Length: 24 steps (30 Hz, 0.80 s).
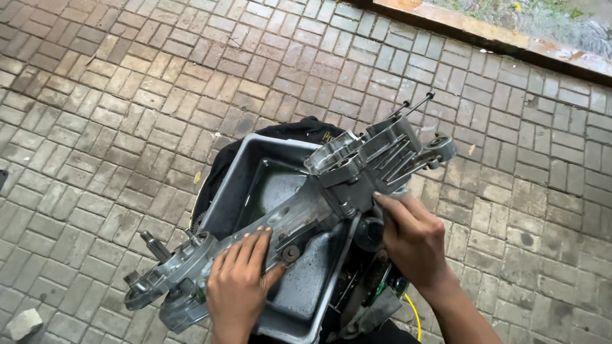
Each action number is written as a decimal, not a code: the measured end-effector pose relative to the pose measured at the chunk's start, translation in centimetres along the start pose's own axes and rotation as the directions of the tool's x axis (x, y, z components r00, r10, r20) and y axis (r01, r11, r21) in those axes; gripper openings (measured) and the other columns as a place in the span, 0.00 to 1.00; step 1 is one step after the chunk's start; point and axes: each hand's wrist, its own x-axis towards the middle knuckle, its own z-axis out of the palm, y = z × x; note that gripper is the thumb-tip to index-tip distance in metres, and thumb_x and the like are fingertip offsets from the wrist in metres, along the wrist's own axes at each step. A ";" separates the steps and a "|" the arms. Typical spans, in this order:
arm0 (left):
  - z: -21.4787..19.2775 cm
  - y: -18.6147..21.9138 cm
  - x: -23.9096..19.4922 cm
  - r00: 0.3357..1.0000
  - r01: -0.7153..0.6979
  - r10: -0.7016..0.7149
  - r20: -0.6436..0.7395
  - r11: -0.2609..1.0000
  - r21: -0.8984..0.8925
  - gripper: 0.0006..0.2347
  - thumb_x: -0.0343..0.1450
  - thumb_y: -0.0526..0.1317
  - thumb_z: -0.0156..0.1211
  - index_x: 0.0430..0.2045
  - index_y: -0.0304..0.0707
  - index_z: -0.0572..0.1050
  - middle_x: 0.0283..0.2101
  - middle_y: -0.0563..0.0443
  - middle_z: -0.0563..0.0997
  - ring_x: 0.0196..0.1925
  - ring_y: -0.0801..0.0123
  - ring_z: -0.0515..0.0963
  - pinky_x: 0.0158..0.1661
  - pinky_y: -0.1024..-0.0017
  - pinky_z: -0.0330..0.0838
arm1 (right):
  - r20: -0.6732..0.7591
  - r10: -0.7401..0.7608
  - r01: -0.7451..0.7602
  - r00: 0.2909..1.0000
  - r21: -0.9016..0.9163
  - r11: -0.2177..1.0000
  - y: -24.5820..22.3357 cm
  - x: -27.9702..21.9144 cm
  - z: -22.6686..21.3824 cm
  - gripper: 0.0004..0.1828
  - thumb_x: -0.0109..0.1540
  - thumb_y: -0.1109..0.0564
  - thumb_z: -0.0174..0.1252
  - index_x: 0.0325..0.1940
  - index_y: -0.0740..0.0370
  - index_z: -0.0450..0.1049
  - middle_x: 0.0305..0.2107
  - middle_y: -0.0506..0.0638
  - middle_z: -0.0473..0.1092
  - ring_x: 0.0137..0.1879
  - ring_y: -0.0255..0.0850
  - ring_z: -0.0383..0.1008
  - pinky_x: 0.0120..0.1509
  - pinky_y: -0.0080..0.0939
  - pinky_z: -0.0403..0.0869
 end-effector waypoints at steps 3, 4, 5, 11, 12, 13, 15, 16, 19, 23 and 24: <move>-0.1 0.1 0.3 0.999 0.002 -0.003 -0.047 1.000 -0.012 0.31 0.61 0.58 0.69 0.59 0.52 0.74 0.58 0.61 0.80 0.55 0.70 0.79 0.53 0.66 0.71 | -0.027 -0.027 0.028 0.999 0.008 1.000 0.1 1.1 0.6 0.13 0.59 0.74 0.60 0.46 0.71 0.79 0.39 0.59 0.78 0.41 0.48 0.81 0.47 0.41 0.80; -0.1 -0.1 0.1 0.999 0.002 -0.003 -0.045 1.000 -0.015 0.31 0.61 0.58 0.69 0.59 0.52 0.74 0.58 0.61 0.80 0.55 0.70 0.79 0.53 0.66 0.71 | -0.025 -0.026 0.027 0.999 0.005 1.000 -0.2 1.5 1.2 0.13 0.59 0.74 0.60 0.46 0.71 0.79 0.39 0.59 0.78 0.41 0.48 0.81 0.47 0.41 0.80; 0.1 -0.1 0.0 0.999 -0.008 0.008 -0.045 1.000 0.004 0.31 0.61 0.59 0.67 0.59 0.52 0.73 0.57 0.61 0.80 0.56 0.71 0.79 0.52 0.66 0.71 | -0.087 -0.018 0.021 0.996 0.033 0.999 -0.3 2.5 1.8 0.13 0.59 0.75 0.59 0.46 0.70 0.79 0.38 0.58 0.78 0.41 0.46 0.80 0.48 0.39 0.80; -0.1 0.0 0.1 0.999 -0.014 0.014 -0.031 1.000 -0.003 0.30 0.61 0.59 0.68 0.58 0.50 0.74 0.56 0.60 0.80 0.55 0.70 0.79 0.50 0.66 0.71 | -0.098 -0.058 0.062 0.993 0.043 0.997 0.0 -0.2 1.3 0.11 0.61 0.73 0.59 0.47 0.69 0.79 0.38 0.56 0.77 0.41 0.44 0.80 0.46 0.37 0.80; 0.0 0.1 0.1 1.000 -0.011 0.011 -0.020 1.000 -0.024 0.30 0.62 0.59 0.68 0.58 0.50 0.73 0.57 0.60 0.80 0.56 0.70 0.79 0.52 0.65 0.71 | -0.070 -0.010 0.011 0.997 0.008 1.000 0.5 -1.4 1.0 0.10 0.63 0.67 0.62 0.48 0.66 0.79 0.41 0.54 0.78 0.44 0.44 0.80 0.49 0.39 0.79; 0.1 -0.1 0.2 1.000 -0.006 0.005 -0.023 1.000 -0.025 0.30 0.62 0.59 0.68 0.58 0.50 0.73 0.57 0.60 0.80 0.56 0.70 0.79 0.52 0.65 0.71 | -0.068 -0.016 0.017 0.998 0.009 1.000 0.3 -0.7 1.1 0.10 0.63 0.67 0.62 0.48 0.66 0.79 0.41 0.54 0.78 0.44 0.44 0.80 0.49 0.39 0.79; 0.3 -0.2 0.2 1.000 0.001 -0.001 -0.026 1.000 0.003 0.31 0.62 0.60 0.67 0.59 0.51 0.74 0.55 0.58 0.81 0.54 0.68 0.80 0.52 0.64 0.72 | -0.094 -0.055 0.057 0.994 0.014 0.998 0.1 0.5 1.3 0.10 0.60 0.73 0.61 0.45 0.68 0.79 0.31 0.52 0.74 0.33 0.42 0.75 0.39 0.38 0.75; 0.3 -0.1 -0.2 1.000 0.000 0.000 -0.020 1.000 -0.001 0.31 0.62 0.60 0.67 0.59 0.51 0.74 0.55 0.58 0.81 0.54 0.68 0.80 0.52 0.64 0.72 | -0.090 -0.051 0.052 0.995 0.012 0.999 -0.1 1.0 1.8 0.10 0.60 0.73 0.61 0.45 0.68 0.79 0.31 0.52 0.74 0.33 0.42 0.75 0.39 0.38 0.75; 0.4 -0.1 -0.1 1.000 0.007 -0.007 -0.012 1.000 0.002 0.30 0.62 0.59 0.68 0.58 0.52 0.74 0.54 0.59 0.81 0.54 0.68 0.80 0.51 0.63 0.73 | -0.147 -0.058 0.070 0.987 0.078 0.994 -0.2 2.4 2.6 0.10 0.61 0.74 0.60 0.46 0.73 0.78 0.36 0.57 0.76 0.39 0.44 0.79 0.44 0.38 0.79; 0.6 -0.2 -0.4 1.000 0.013 -0.013 0.000 1.000 0.007 0.31 0.61 0.60 0.68 0.59 0.53 0.74 0.55 0.60 0.81 0.54 0.69 0.80 0.51 0.63 0.73 | -0.054 -0.041 0.045 0.998 0.085 0.995 0.2 -0.2 0.8 0.11 0.62 0.72 0.58 0.47 0.69 0.78 0.37 0.56 0.77 0.40 0.44 0.80 0.45 0.38 0.79; 0.7 -0.2 -0.3 1.000 0.012 -0.012 0.009 1.000 0.015 0.32 0.61 0.60 0.68 0.60 0.52 0.73 0.55 0.59 0.81 0.54 0.69 0.80 0.52 0.63 0.73 | 0.001 0.015 -0.015 1.000 0.095 0.995 0.3 -1.0 0.0 0.09 0.62 0.69 0.58 0.47 0.67 0.78 0.37 0.55 0.78 0.40 0.44 0.80 0.47 0.39 0.79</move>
